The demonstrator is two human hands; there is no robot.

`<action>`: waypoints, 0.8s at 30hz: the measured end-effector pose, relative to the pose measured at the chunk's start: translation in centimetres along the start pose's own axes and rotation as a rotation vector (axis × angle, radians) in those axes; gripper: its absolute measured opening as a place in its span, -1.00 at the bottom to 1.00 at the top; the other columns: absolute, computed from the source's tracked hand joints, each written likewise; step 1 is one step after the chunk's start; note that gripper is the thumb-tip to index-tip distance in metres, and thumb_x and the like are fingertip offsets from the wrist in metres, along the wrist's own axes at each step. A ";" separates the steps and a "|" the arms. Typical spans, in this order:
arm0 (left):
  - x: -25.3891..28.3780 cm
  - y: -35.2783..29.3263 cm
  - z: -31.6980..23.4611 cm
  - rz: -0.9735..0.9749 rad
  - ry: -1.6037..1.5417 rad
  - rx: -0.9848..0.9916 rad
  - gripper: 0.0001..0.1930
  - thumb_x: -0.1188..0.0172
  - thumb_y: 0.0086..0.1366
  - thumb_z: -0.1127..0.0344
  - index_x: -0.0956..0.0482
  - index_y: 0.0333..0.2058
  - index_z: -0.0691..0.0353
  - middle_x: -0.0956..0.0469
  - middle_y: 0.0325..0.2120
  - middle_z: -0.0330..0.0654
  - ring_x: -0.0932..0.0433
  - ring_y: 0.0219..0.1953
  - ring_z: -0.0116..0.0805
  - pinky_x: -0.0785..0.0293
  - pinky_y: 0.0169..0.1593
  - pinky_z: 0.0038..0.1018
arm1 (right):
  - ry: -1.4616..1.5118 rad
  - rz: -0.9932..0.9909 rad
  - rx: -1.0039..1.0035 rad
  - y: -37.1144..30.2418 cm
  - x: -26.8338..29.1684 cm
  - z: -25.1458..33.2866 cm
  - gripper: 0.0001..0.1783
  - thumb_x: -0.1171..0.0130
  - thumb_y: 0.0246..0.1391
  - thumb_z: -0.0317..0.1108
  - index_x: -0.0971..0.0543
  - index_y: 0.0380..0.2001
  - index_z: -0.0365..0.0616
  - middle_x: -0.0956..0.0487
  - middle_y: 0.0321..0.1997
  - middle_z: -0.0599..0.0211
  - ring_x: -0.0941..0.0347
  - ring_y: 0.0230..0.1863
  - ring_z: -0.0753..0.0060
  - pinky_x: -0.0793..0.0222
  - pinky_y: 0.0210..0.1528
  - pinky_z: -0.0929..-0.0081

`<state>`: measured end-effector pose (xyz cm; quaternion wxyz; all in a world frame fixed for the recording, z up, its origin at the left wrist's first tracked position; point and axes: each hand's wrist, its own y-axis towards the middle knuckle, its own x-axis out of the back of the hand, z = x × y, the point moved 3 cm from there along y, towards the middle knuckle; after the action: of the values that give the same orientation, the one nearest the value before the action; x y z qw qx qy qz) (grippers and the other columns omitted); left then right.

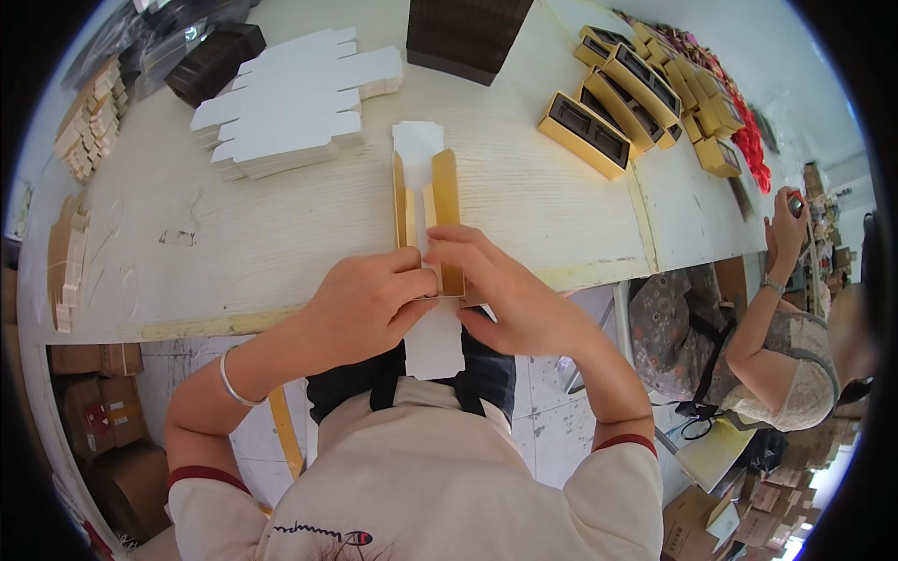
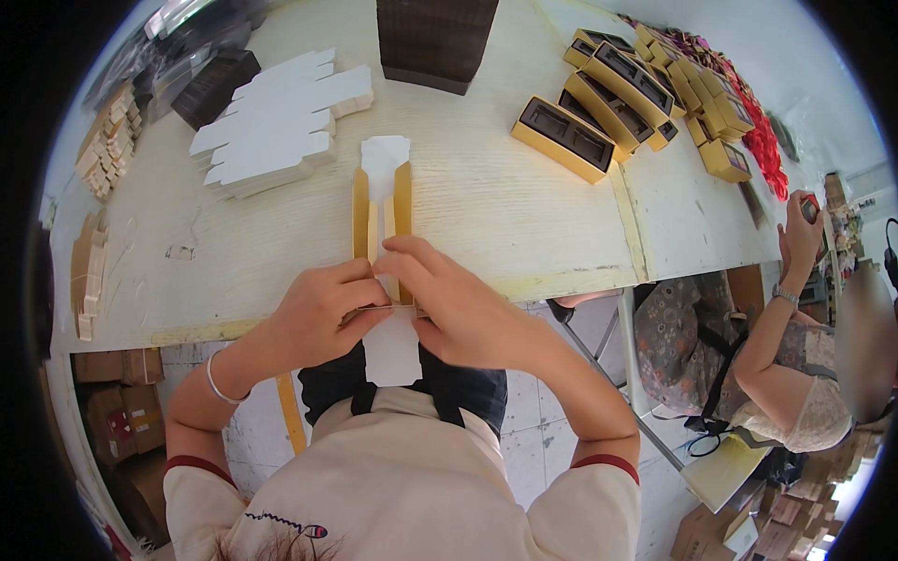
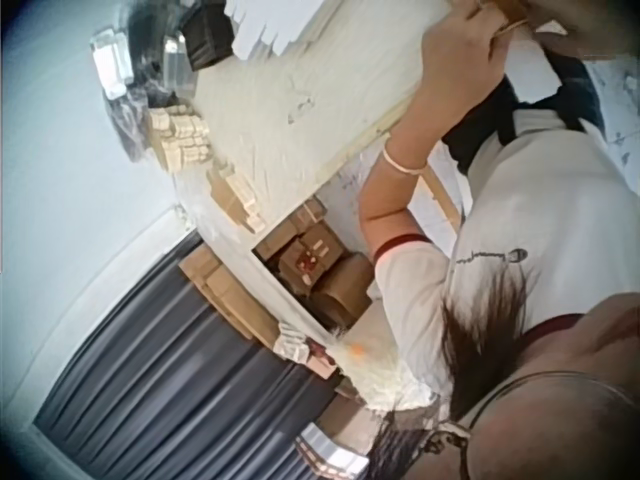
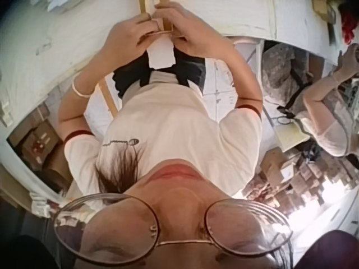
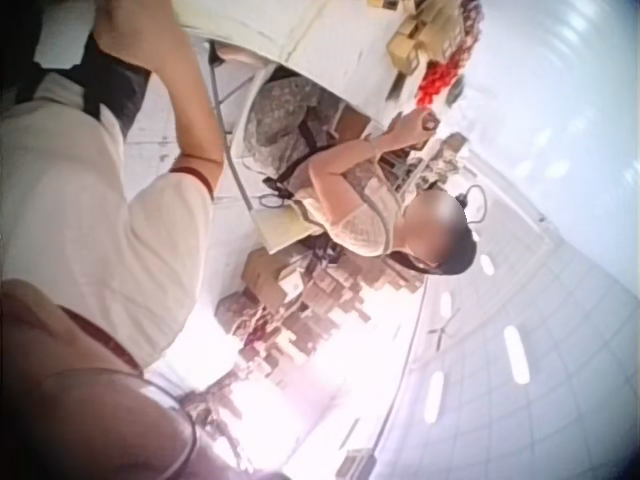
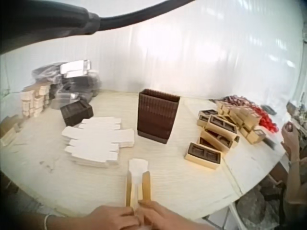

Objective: The person folds flat cardboard pieces into small rectangular boxes and places a dark rectangular insert into each one. The finished boxes are stacked on the table.

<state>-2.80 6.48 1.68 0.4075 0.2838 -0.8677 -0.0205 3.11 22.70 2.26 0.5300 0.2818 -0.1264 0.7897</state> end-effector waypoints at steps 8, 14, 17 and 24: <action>0.4 0.2 0.1 0.110 -0.100 0.127 -0.89 -0.24 0.16 0.38 -0.53 -0.43 0.29 -0.43 -0.53 -0.14 -0.46 -0.51 -0.17 -0.38 -0.44 -0.36 | -0.541 -0.192 0.270 -3.7 -2.3 0.7 -0.28 -0.29 -0.32 -0.54 -0.41 0.08 -0.33 -0.38 0.19 0.07 -0.38 0.04 0.10 -0.31 0.00 0.29; 1.8 0.2 0.9 0.240 -0.648 0.322 -0.69 -0.15 0.33 0.22 -0.41 -0.13 0.34 -0.53 -0.36 -0.08 -0.49 -0.40 -0.30 -0.40 -0.27 -0.48 | 0.106 -0.448 0.135 -1.6 -2.5 -1.2 -0.75 -0.23 -0.07 -0.62 -0.53 -0.24 -0.26 -0.44 -0.19 0.18 -0.42 -0.34 0.26 -0.38 -0.30 0.44; 1.1 -0.2 0.6 0.107 -0.451 0.273 -0.71 -0.10 0.34 0.32 -0.33 -0.03 0.30 -0.53 -0.33 -0.03 -0.51 -0.36 -0.17 -0.43 -0.24 -0.41 | 0.408 -0.527 -0.022 -0.6 -2.9 -0.8 -0.85 -0.18 0.06 -0.61 -0.52 -0.28 -0.21 -0.40 -0.28 0.21 -0.38 -0.43 0.46 -0.34 -0.40 0.64; 0.6 -0.2 0.7 -0.055 -0.292 0.086 -0.72 -0.06 0.29 0.47 -0.31 -0.03 0.30 -0.33 0.02 0.03 -0.53 -0.27 0.02 -0.46 -0.21 -0.28 | -0.299 -0.598 0.142 -0.7 -3.7 0.2 -0.68 -0.21 -0.04 -0.59 -0.50 -0.15 -0.19 -0.37 -0.11 0.10 -0.40 -0.37 0.22 -0.39 -0.37 0.43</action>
<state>-3.48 5.85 1.55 0.2638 0.3189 -0.9096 -0.0354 4.85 20.04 0.26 0.6927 0.4552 -0.0591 0.5563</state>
